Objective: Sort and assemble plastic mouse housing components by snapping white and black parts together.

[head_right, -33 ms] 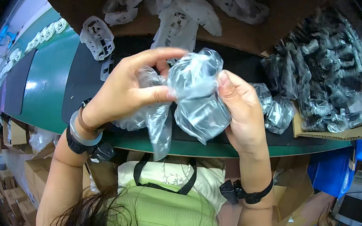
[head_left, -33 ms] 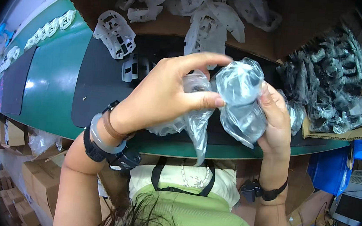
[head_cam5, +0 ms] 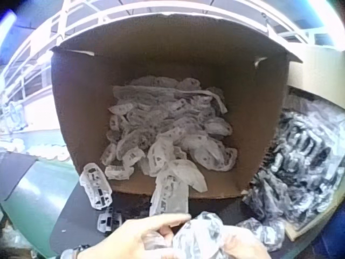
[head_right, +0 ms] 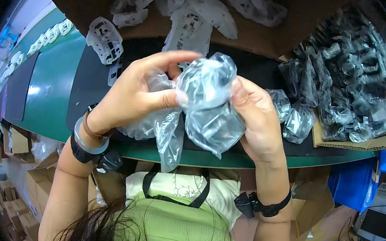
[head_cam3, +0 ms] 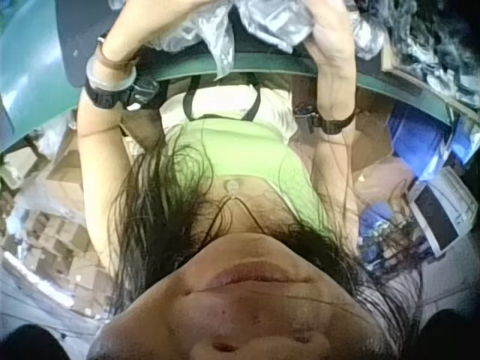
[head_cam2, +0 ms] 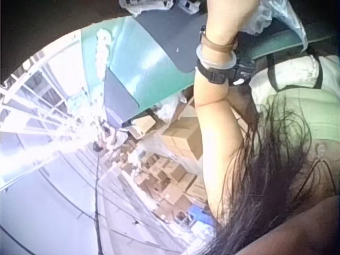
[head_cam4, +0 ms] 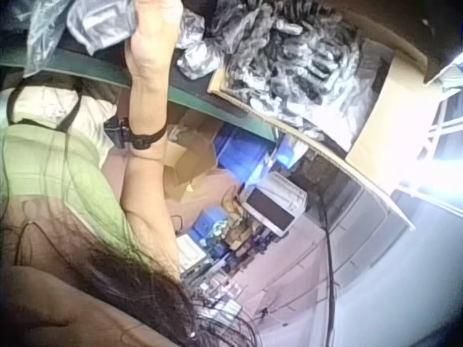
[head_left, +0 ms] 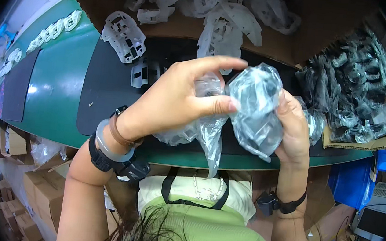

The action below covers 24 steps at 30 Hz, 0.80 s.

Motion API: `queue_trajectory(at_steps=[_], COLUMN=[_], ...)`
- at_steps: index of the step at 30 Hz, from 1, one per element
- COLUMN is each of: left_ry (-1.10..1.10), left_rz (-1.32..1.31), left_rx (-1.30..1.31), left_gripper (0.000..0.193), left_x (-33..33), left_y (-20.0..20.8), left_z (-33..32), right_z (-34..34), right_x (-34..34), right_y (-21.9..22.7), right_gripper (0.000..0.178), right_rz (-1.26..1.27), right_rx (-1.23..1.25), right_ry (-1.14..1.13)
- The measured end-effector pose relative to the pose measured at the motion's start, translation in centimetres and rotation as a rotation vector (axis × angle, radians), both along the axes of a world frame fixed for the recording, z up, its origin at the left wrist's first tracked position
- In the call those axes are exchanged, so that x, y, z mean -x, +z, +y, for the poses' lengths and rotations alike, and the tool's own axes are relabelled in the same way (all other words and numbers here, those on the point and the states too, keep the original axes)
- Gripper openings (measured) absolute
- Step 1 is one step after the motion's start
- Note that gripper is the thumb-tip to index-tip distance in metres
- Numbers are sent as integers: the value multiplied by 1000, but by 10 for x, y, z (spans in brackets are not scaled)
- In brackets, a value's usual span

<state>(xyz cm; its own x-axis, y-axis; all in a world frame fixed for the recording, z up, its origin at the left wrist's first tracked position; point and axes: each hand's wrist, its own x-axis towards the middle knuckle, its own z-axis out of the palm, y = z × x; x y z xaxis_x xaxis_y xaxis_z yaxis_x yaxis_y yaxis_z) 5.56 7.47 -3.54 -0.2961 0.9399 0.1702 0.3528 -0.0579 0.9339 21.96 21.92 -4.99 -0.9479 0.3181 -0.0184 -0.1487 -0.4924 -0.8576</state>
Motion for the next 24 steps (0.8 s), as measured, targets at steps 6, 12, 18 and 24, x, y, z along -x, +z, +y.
queue_trajectory(at_steps=[6, 12, 18, 24], left_ry=[-25, 328, 299, 242], left_rz=[-378, -28, -339, -369], left_rx=[145, 68, -16, -52], left_gripper=[23, 22, 29, 58], left_x=[1, 0, -3, -5], left_y=[-6, 4, 6, 12], left_z=[0, -5, -5, -8], right_z=[17, -6, -63, -50], right_x=[2, -5, 1, 4], right_y=[-13, -1, 6, -1], right_gripper=[35, 29, 42, 31], right_rz=[27, -264, -134, -78], right_rx=[-298, -618, -1514, -1396], right_ry=[185, -635, -347, -533])
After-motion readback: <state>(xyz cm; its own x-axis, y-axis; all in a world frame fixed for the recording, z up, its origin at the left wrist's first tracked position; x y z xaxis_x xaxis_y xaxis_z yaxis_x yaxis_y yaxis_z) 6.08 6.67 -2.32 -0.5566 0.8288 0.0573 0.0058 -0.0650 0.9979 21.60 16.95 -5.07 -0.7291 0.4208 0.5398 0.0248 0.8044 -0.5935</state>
